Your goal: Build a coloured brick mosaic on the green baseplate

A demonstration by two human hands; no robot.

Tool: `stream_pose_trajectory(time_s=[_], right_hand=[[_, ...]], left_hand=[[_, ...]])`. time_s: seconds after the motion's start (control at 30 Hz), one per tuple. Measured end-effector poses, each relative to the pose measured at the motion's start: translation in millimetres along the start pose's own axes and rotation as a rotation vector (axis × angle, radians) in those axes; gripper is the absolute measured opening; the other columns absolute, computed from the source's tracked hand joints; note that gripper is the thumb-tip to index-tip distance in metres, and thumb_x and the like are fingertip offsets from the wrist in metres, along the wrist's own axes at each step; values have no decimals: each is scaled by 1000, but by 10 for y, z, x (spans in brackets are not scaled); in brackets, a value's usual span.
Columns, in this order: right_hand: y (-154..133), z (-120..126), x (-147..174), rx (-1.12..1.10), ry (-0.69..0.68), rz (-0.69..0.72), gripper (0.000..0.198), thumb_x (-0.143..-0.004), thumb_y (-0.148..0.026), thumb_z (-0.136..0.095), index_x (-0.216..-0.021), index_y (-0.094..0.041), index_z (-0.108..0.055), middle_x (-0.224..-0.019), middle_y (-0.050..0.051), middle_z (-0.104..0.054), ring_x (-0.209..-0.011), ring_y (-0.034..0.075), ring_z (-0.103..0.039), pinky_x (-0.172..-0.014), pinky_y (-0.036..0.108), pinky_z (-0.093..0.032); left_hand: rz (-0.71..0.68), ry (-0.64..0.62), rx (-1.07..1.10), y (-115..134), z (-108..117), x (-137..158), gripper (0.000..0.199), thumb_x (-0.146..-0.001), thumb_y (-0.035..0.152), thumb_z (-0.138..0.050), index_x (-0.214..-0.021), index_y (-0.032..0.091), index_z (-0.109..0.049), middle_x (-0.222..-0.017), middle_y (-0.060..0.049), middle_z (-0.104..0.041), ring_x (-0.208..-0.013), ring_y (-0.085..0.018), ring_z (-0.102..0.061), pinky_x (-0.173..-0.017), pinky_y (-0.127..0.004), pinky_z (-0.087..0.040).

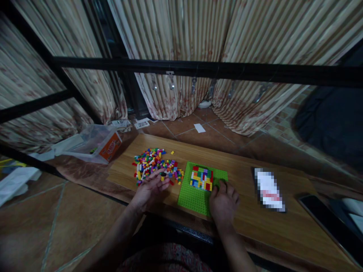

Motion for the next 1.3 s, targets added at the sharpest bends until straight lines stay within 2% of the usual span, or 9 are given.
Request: stream_pose_trajectory(time_s=[0.1,0.23,0.37,0.43,0.5,0.73,1.0,1.13,1.3], right_hand=[[76,33,-61,-185,39,21,39,-90,-37,-42,-113,-13,-62,-115,17,-59,-107,31,-50,-91,46,-37],[-68,320,-24,-502,120,91,40,-89,-43,-45,-107,-14,-64,-110,15,-62,-107,28,-53,-96,46,-39],[-613,623,281,-868,-174,166,30,-87,-41,-55,-108,-23,-65,-106,7,-64,-98,21,-59,-92,40,-45],[-919,714,483,-991,-397,208,33,-84,-39,-62,-115,-27,-64,-106,5,-64,-94,20,-60,-88,38,-48],[-1122,779,631,-1069,-509,226,38,-81,-37,-66,-119,-30,-63,-106,5,-64,-93,20,-60,-85,36,-49],[-1178,758,777,-1157,-532,141,33,-81,-33,-69,-113,-30,-68,-80,-1,-61,-72,15,-56,-70,29,-47],[-1145,793,928,-1349,-535,-74,25,-78,-32,-70,-103,-26,-73,-71,-2,-61,-63,12,-51,-61,26,-43],[-1175,726,999,-1579,-610,-311,27,-79,-35,-69,-103,-23,-72,-61,-4,-58,-53,9,-47,-54,23,-40],[-1232,679,1084,-1857,-720,-663,26,-71,-33,-75,-92,-19,-69,-73,-1,-63,-51,7,-44,-45,20,-34]], left_hand=[[43,38,34,-62,31,115,34,-73,22,-77,-104,16,-67,-90,-5,-72,-80,-12,-69,-72,-20,-53],[115,88,131,-219,101,263,30,-68,18,-80,-96,16,-69,-76,1,-68,-68,-7,-64,-64,-15,-50],[188,114,200,-398,119,391,31,-59,15,-85,-87,16,-70,-74,2,-67,-65,-6,-62,-63,-16,-50],[200,97,186,-444,90,448,31,-57,16,-86,-84,16,-70,-72,2,-66,-64,-6,-62,-62,-16,-49],[189,61,145,-445,40,504,32,-57,19,-86,-83,16,-70,-71,2,-67,-63,-7,-62,-61,-17,-48],[176,7,-15,-345,-56,685,26,-60,23,-85,-80,15,-71,-79,-2,-72,-73,-12,-66,-69,-23,-50],[151,11,-68,-295,-23,754,26,-56,23,-87,-75,15,-72,-73,-2,-73,-67,-12,-66,-67,-23,-51],[108,-8,-116,-259,-25,770,24,-60,25,-85,-77,15,-72,-70,-1,-72,-63,-10,-64,-64,-21,-50],[-95,-65,-329,-121,-91,821,17,-68,24,-78,-83,18,-73,-77,-2,-73,-70,-12,-65,-71,-24,-51]])
Point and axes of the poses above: each hand's wrist, its own x-axis away from the middle knuckle, its own z-axis out of the back of the hand, y = z × x, the point moved 5 cm from there along -x, towards the middle knuckle
